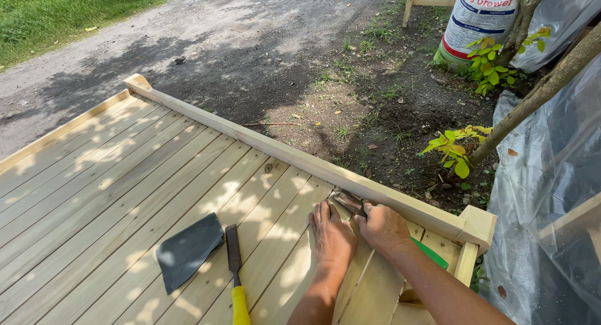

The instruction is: The person sands the slatted surface of a wooden bed frame by hand using a sanding block, working across the planks. They then use a file and a chisel to smooth the wooden edge rail and joints along the frame's border.

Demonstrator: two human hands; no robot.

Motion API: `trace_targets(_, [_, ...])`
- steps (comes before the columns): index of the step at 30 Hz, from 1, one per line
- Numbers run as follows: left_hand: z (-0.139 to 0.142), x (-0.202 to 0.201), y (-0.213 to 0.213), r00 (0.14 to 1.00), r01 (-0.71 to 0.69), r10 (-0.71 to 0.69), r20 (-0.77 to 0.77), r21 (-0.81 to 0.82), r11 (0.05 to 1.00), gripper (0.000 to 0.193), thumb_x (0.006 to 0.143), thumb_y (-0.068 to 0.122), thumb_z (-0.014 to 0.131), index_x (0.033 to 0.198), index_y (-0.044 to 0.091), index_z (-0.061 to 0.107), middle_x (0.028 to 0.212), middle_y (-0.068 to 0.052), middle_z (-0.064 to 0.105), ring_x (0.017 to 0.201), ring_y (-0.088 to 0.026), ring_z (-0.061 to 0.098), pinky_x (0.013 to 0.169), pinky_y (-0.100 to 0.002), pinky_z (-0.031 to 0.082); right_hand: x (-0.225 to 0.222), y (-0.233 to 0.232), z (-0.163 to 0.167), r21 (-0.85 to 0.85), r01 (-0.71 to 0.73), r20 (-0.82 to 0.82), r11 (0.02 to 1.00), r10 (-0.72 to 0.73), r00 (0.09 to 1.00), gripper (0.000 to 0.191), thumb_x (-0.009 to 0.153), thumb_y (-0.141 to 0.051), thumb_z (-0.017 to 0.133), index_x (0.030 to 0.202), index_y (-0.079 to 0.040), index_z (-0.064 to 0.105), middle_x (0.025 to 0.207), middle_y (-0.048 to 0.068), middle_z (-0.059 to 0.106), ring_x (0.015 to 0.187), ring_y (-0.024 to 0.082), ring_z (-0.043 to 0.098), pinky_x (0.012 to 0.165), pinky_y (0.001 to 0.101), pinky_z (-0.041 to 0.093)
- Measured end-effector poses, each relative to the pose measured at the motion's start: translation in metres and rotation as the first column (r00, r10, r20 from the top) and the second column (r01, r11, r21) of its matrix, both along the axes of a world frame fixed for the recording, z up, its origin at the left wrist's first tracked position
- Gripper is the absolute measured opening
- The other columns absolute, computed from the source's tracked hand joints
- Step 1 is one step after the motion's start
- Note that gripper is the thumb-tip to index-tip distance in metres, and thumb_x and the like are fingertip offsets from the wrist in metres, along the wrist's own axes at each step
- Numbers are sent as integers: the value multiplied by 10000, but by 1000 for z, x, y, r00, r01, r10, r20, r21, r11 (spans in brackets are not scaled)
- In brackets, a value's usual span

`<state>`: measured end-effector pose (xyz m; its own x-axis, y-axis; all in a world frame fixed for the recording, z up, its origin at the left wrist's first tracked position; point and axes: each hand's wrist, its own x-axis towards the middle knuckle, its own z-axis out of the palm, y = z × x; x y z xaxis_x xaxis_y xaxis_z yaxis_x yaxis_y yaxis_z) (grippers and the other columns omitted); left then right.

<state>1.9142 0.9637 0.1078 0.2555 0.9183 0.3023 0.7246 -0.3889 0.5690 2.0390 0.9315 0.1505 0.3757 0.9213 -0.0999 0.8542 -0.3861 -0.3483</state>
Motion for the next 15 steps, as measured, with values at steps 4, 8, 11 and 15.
trace_targets(4, [1,-1,0,1000,5,-4,24,-16,1000,633,871,163,658,1385,-141,450,1498,-237,426,1458,-376,316,1221,-551,182,2,2,-5,8,0,-5,1000,0,1000,583,910,-462,640,1405,-158,593,1089,183,723,1063,384,694,950,495,557])
trace_targets(8, [1,-1,0,1000,11,-11,6,-10,1000,635,858,162,663,1380,-135,455,1474,-231,434,1442,-372,321,1213,-551,186,4,6,-8,33,-51,68,998,49,996,581,929,-460,628,1415,-145,580,1067,180,723,1043,382,700,935,492,564])
trace_targets(11, [0,0,1,1000,1,-1,-3,9,1000,629,850,157,662,1368,-137,462,1475,-230,437,1439,-372,327,1207,-550,189,5,12,-8,40,-72,79,997,69,995,589,914,-441,640,1415,-139,569,1099,166,708,1046,384,692,916,499,566])
trace_targets(15, [-1,0,0,1000,6,-6,16,2,1000,636,865,163,654,1379,-149,448,1474,-238,430,1439,-375,321,1203,-553,181,6,13,-6,25,-93,73,995,91,993,580,933,-440,622,1427,-141,566,1085,163,722,1044,367,701,922,486,572])
